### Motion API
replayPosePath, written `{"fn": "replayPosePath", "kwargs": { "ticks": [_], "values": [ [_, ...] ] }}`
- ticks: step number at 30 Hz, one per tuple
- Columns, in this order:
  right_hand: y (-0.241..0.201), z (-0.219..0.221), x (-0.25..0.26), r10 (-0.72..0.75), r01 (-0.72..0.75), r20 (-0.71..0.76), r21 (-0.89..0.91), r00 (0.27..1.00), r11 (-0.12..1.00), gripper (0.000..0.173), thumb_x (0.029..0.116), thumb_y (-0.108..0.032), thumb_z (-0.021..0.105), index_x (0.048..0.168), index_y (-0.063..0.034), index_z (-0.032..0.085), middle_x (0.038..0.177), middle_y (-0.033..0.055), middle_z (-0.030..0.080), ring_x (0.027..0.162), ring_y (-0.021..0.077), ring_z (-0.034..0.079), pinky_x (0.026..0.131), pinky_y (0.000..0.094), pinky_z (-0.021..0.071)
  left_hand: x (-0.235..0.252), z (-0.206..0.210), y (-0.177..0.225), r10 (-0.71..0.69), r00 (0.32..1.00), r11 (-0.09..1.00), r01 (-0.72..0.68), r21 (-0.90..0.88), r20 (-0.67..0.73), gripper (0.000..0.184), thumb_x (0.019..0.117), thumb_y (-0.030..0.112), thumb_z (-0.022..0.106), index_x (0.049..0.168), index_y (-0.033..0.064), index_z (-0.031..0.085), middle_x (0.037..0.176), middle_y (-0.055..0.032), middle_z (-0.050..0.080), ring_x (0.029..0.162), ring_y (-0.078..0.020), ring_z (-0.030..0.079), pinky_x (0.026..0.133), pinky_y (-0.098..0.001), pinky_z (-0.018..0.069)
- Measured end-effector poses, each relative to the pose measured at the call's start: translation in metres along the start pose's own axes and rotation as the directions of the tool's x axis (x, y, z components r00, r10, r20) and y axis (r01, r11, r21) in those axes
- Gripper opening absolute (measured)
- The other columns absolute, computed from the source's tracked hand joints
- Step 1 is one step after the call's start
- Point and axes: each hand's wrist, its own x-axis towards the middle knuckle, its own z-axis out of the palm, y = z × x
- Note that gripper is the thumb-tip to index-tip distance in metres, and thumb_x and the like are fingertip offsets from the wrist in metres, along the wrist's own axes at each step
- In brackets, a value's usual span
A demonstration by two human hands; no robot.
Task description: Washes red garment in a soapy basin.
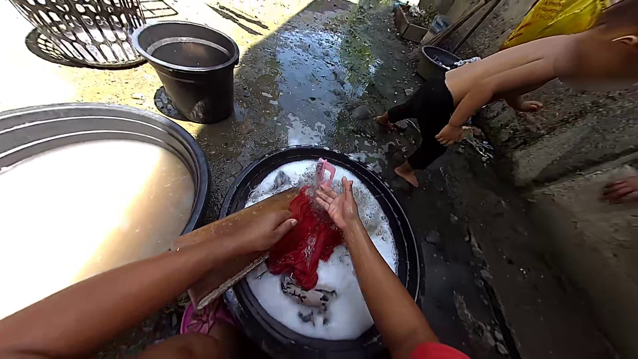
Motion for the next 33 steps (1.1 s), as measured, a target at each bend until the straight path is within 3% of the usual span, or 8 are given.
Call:
{"fn": "replayPosePath", "kwargs": {
  "ticks": [2,4,6,14,18,23,28,33],
  "values": [
    [-0.003,0.002,-0.022,-0.225,0.294,0.279,-0.236,0.933,0.926,0.07,0.1092,-0.049,0.027,0.154,0.0056,0.027,0.123,0.0176,0.069,0.107,0.0162,0.069,0.094,0.0315,0.0541,0.021,-0.013,0.032,0.139,0.986,0.976,-0.152,-0.159,-0.087,0.035,0.1111,0.021,0.041,0.109,-0.0057,0.064,0.091,-0.0102,0.063,0.083,-0.0112,0.06,0.082,-0.0319,0.0514],
    [-0.03,0.009,-0.041,-0.41,0.554,0.412,-0.335,0.814,0.763,0.041,0.1044,-0.042,0.051,0.102,-0.0046,0.069,0.087,-0.0082,0.072,0.083,-0.0026,0.066,0.082,0.0221,0.0545,0.033,-0.029,0.073,0.195,0.959,0.918,-0.252,-0.305,-0.207,0.025,0.1088,0.013,0.048,0.109,-0.0063,0.064,0.086,-0.004,0.064,0.077,-0.0016,0.06,0.077,-0.0221,0.0519],
    [-0.079,0.014,-0.059,-0.504,0.669,0.463,-0.328,0.729,0.667,0.028,0.1016,-0.028,0.059,0.076,-0.0207,0.067,0.07,-0.0175,0.065,0.065,-0.008,0.06,0.065,0.0166,0.0523,0.036,-0.046,0.112,0.233,0.924,0.854,-0.343,-0.391,-0.303,0.015,0.1058,0.006,0.052,0.106,-0.004,0.063,0.084,0.0004,0.066,0.076,0.0021,0.063,0.075,-0.0178,0.0542],
    [-0.275,0.054,-0.145,-0.866,0.944,0.391,-0.028,0.312,0.328,0.035,0.1061,-0.015,0.051,0.074,-0.0233,0.06,0.065,-0.0134,0.067,0.06,-0.0028,0.064,0.061,0.0182,0.058,0.054,-0.07,0.182,0.516,0.844,0.772,-0.533,-0.346,-0.148,0.022,0.0978,0.01,0.058,0.078,0.0132,0.067,0.069,0.0113,0.069,0.065,0.0036,0.066,0.063,-0.0182,0.0573],
    [-0.326,0.049,-0.15,-0.929,0.947,0.192,-0.012,0.316,0.32,0.033,0.11,-0.009,0.036,0.082,-0.0124,0.053,0.064,-0.0041,0.058,0.057,0.0045,0.061,0.06,0.0235,0.0578,0.067,-0.05,0.185,0.415,0.908,0.903,-0.404,-0.147,0.058,0.023,0.1041,0.014,0.057,0.09,0.0017,0.07,0.073,0.005,0.069,0.067,0.0037,0.065,0.067,-0.0184,0.0559],
    [-0.273,0.003,-0.137,-0.863,0.762,0.331,-0.641,0.381,0.09,0.027,0.1006,-0.025,0.061,0.097,-0.0002,0.07,0.086,0.0033,0.065,0.073,0.0058,0.059,0.072,0.0269,0.0511,0.082,-0.023,0.235,0.287,0.957,0.926,-0.289,-0.244,-0.046,0.043,0.1144,0.025,0.031,0.099,0.0004,0.063,0.079,-0.0005,0.065,0.073,-0.003,0.065,0.073,-0.0248,0.0565],
    [-0.132,-0.033,-0.138,-0.868,0.697,-0.084,-0.561,0.489,0.447,0.047,0.1105,-0.047,0.036,0.088,-0.0107,0.057,0.069,-0.0052,0.049,0.057,0.0002,0.048,0.055,0.02,0.0445,0.103,-0.025,0.273,0.199,0.962,0.777,-0.272,-0.567,-0.188,0.052,0.1145,0.036,0.019,0.099,0.0064,0.058,0.076,-0.0005,0.062,0.069,-0.0082,0.064,0.067,-0.0279,0.0573],
    [-0.097,-0.036,-0.143,-0.761,0.63,-0.001,-0.561,0.649,0.538,0.03,0.1099,-0.017,0.045,0.103,0.0061,0.063,0.082,0.0038,0.062,0.074,0.0002,0.058,0.073,0.0217,0.0511,0.078,-0.051,0.305,0.17,0.932,0.706,-0.341,-0.621,-0.32,0.051,0.1133,0.043,0.015,0.107,0.0132,0.056,0.082,0.0017,0.063,0.075,-0.0074,0.065,0.068,-0.0262,0.0573]
  ]
}}
